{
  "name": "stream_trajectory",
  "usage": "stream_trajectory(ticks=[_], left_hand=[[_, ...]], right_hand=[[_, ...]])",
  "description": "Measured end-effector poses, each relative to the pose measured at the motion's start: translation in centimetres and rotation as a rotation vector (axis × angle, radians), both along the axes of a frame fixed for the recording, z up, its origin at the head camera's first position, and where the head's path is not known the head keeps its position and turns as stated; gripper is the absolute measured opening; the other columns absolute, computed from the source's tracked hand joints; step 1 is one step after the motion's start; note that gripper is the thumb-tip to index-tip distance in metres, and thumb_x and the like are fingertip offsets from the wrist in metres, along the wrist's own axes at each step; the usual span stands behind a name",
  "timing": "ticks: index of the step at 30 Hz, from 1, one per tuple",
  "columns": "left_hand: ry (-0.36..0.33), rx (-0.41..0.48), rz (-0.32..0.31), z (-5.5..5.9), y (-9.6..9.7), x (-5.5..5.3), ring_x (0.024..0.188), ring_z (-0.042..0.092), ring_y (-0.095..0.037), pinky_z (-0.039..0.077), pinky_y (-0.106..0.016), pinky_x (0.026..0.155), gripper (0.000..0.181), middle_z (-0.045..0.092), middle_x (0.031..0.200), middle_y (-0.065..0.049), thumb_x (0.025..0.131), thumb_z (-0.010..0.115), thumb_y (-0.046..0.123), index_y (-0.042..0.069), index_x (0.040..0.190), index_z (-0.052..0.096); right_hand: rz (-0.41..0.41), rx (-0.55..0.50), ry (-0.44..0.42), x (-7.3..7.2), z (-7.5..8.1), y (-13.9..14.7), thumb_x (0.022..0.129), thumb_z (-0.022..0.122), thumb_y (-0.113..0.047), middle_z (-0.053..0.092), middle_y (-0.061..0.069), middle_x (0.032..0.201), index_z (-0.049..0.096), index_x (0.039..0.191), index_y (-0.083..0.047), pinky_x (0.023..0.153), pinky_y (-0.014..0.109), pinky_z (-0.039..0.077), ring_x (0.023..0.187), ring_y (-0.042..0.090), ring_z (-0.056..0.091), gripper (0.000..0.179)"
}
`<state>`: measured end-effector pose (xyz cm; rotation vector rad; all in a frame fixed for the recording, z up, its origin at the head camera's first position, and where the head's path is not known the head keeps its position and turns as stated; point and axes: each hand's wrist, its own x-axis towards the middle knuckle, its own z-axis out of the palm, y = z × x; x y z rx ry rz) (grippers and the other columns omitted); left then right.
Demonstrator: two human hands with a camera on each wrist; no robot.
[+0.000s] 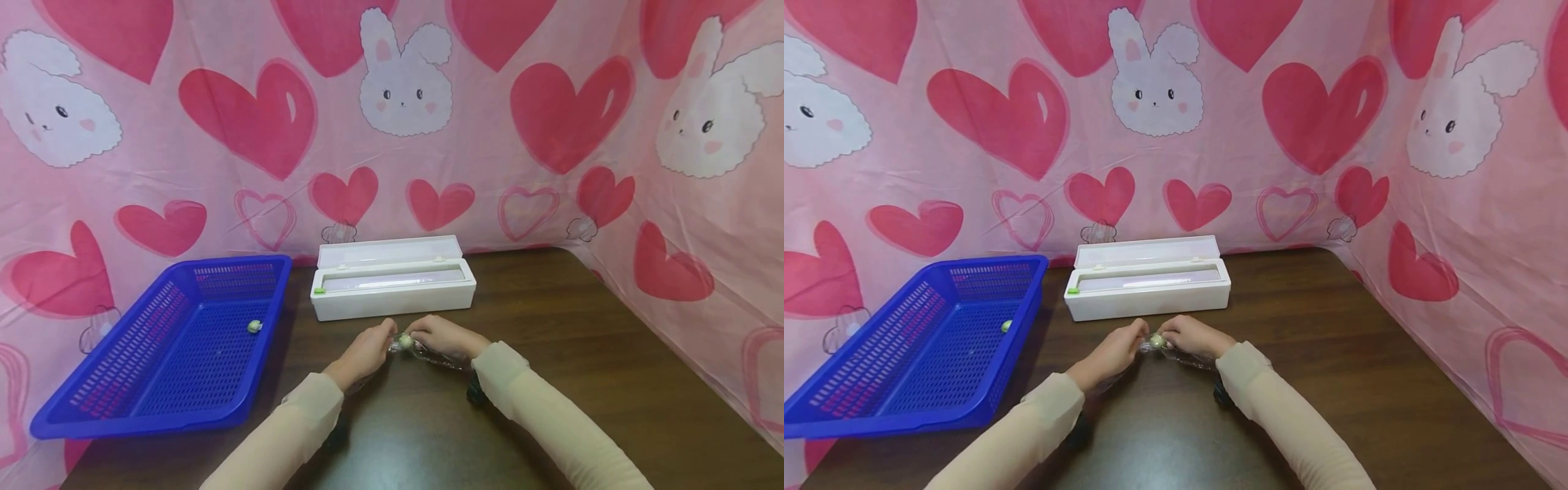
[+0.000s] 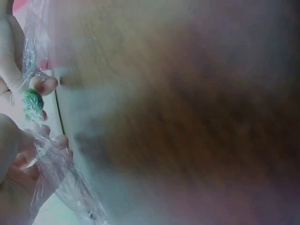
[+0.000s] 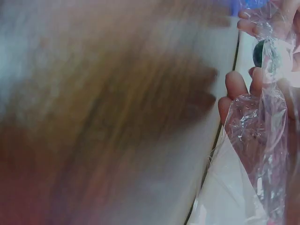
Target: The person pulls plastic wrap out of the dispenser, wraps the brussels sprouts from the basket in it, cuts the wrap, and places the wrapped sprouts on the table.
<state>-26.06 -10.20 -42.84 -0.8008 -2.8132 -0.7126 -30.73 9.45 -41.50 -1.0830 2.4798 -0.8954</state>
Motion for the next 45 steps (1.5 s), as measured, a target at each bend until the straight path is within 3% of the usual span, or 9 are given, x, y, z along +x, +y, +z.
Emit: stream_trajectory(ticks=[6, 10, 13, 17, 21, 25, 30, 40, 45], left_hand=[[-0.045, 0.051, -0.020, 0.12, -0.22, 0.15, 0.068, 0.052, -0.013, 0.045, -0.029, 0.061, 0.016, 0.057, 0.083, -0.003, 0.091, 0.051, -0.002, 0.006, 0.103, 0.047], [-0.046, 0.095, -0.040, 0.02, -0.44, 0.19, 0.067, 0.049, -0.013, 0.043, -0.029, 0.059, 0.014, 0.056, 0.080, -0.002, 0.091, 0.052, -0.002, 0.006, 0.101, 0.046], [-0.040, 0.120, -0.057, -0.07, -0.57, 0.17, 0.068, 0.051, -0.012, 0.044, -0.030, 0.060, 0.012, 0.058, 0.082, -0.003, 0.091, 0.052, 0.000, 0.005, 0.101, 0.047], [-0.067, 0.127, -0.064, 0.04, -0.63, 0.18, 0.072, 0.052, -0.011, 0.045, -0.029, 0.064, 0.012, 0.061, 0.089, -0.004, 0.093, 0.049, 0.001, 0.005, 0.104, 0.052], [-0.132, 0.124, -0.062, 0.32, -0.56, 0.30, 0.069, 0.051, -0.010, 0.044, -0.028, 0.063, 0.017, 0.059, 0.083, 0.001, 0.098, 0.045, 0.013, 0.007, 0.107, 0.058], [-0.182, 0.103, -0.092, 0.46, -0.58, 0.40, 0.076, 0.056, -0.008, 0.047, -0.029, 0.069, 0.032, 0.063, 0.090, 0.001, 0.097, 0.047, 0.030, 0.007, 0.116, 0.059], [-0.128, 0.022, -0.141, 0.37, -0.68, 0.26, 0.092, 0.059, -0.013, 0.047, -0.032, 0.081, 0.033, 0.064, 0.104, -0.004, 0.093, 0.055, 0.024, 0.004, 0.119, 0.059], [-0.074, -0.067, -0.093, 0.44, -0.65, 0.20, 0.086, 0.057, -0.015, 0.046, -0.035, 0.079, 0.021, 0.063, 0.090, 0.002, 0.096, 0.049, 0.019, 0.007, 0.101, 0.065], [-0.077, -0.100, -0.075, 0.39, -0.68, 0.32, 0.090, 0.056, -0.016, 0.042, -0.039, 0.081, 0.026, 0.063, 0.097, 0.001, 0.098, 0.043, 0.024, 0.010, 0.107, 0.063]], right_hand=[[0.012, -0.063, -0.106, 0.14, 0.04, 0.02, 0.098, 0.043, -0.016, 0.059, -0.002, 0.076, 0.063, 0.106, -0.002, 0.064, 0.029, 0.046, 0.068, 0.011, 0.054, 0.025], [0.029, -0.070, -0.120, 0.15, 0.02, 0.18, 0.092, 0.056, -0.025, 0.060, -0.002, 0.083, 0.062, 0.109, -0.003, 0.066, 0.029, 0.045, 0.071, 0.011, 0.052, 0.028], [0.035, -0.058, -0.102, 0.27, 0.09, 0.26, 0.087, 0.065, -0.021, 0.061, -0.003, 0.086, 0.062, 0.109, -0.001, 0.066, 0.029, 0.044, 0.072, 0.011, 0.051, 0.030], [0.019, -0.071, -0.132, 0.49, 0.16, 0.28, 0.087, 0.064, -0.012, 0.063, -0.001, 0.080, 0.064, 0.104, 0.000, 0.063, 0.028, 0.047, 0.068, 0.012, 0.056, 0.021], [0.000, -0.091, -0.178, 0.48, 0.14, 0.21, 0.088, 0.061, -0.008, 0.063, 0.000, 0.079, 0.066, 0.100, -0.001, 0.062, 0.029, 0.049, 0.067, 0.013, 0.059, 0.015], [0.004, -0.066, -0.155, 0.40, 0.11, 0.32, 0.089, 0.060, -0.010, 0.061, -0.002, 0.073, 0.067, 0.097, -0.005, 0.062, 0.028, 0.047, 0.064, 0.011, 0.056, 0.012], [0.026, -0.042, -0.111, 0.56, 0.14, 0.41, 0.092, 0.057, -0.014, 0.059, -0.004, 0.069, 0.067, 0.092, -0.006, 0.061, 0.027, 0.045, 0.063, 0.009, 0.052, 0.013], [0.104, -0.021, -0.149, 1.02, 0.33, 0.43, 0.098, 0.046, -0.023, 0.061, 0.004, 0.090, 0.061, 0.113, -0.003, 0.069, 0.029, 0.046, 0.078, 0.013, 0.055, 0.029], [0.126, -0.026, -0.115, 1.01, 0.49, 0.61, 0.097, 0.048, -0.018, 0.058, 0.002, 0.075, 0.063, 0.105, -0.002, 0.061, 0.027, 0.045, 0.068, 0.013, 0.052, 0.023]])
